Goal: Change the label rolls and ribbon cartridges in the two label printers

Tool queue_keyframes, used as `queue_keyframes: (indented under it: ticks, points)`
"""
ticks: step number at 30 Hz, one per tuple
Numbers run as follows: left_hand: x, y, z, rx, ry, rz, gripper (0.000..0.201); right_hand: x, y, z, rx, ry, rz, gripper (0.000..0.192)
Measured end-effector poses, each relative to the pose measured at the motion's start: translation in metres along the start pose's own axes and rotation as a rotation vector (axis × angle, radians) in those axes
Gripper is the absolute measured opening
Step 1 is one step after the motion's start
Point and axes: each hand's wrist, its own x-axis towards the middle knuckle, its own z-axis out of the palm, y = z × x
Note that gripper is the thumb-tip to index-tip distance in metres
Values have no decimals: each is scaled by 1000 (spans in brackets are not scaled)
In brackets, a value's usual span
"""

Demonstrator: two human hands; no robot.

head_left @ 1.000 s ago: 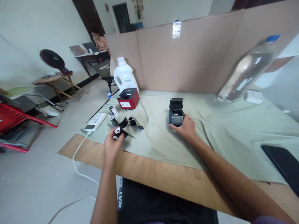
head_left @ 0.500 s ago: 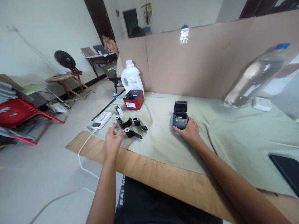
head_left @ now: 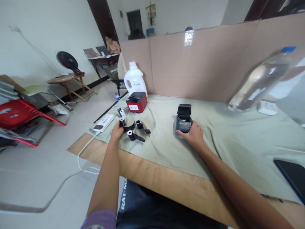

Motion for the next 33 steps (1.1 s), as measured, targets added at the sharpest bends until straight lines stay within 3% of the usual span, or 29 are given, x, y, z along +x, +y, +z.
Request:
queue_keyframes:
  ticks: [2, 6, 11, 14, 16, 18, 19, 22, 24, 26, 28, 33]
  points:
    - [-1, 1, 3, 31, -39, -11, 59, 0, 1, 1, 2, 5, 2, 85]
    - [-5, 2, 5, -3, -4, 9, 65, 1, 2, 3, 6, 5, -6, 84]
    - [-9, 10, -1, -303, 107, 9, 47, 0, 2, 2, 11, 7, -9, 81]
    - [-17, 35, -11, -496, 167, 64, 43, -1, 0, 0, 14, 6, -2, 83]
    - [-28, 64, -17, -627, 162, 136, 49, -1, -2, -1, 21, 1, 9, 82]
    - [-43, 102, -20, -751, 57, 245, 52, -2, -4, -2, 29, -7, 19, 82]
    - [-51, 122, -20, -804, -53, 322, 51, -2, -4, -3, 31, -10, 20, 83]
    - [-74, 185, -14, -886, -502, 490, 48, -2, -5, -3, 29, -15, 14, 85]
    - [-82, 219, -4, -859, -776, 550, 48, -2, -5, -4, 35, -24, 15, 83]
    - [-83, 245, 15, -799, -920, 595, 44, -2, -5, -4, 45, -27, 18, 81]
    - [-79, 260, 42, -745, -925, 614, 37, -2, -5, -5, 50, -26, 18, 81]
    - [-62, 264, 124, -799, -709, 492, 31, -3, -3, -3, 31, -30, 13, 82]
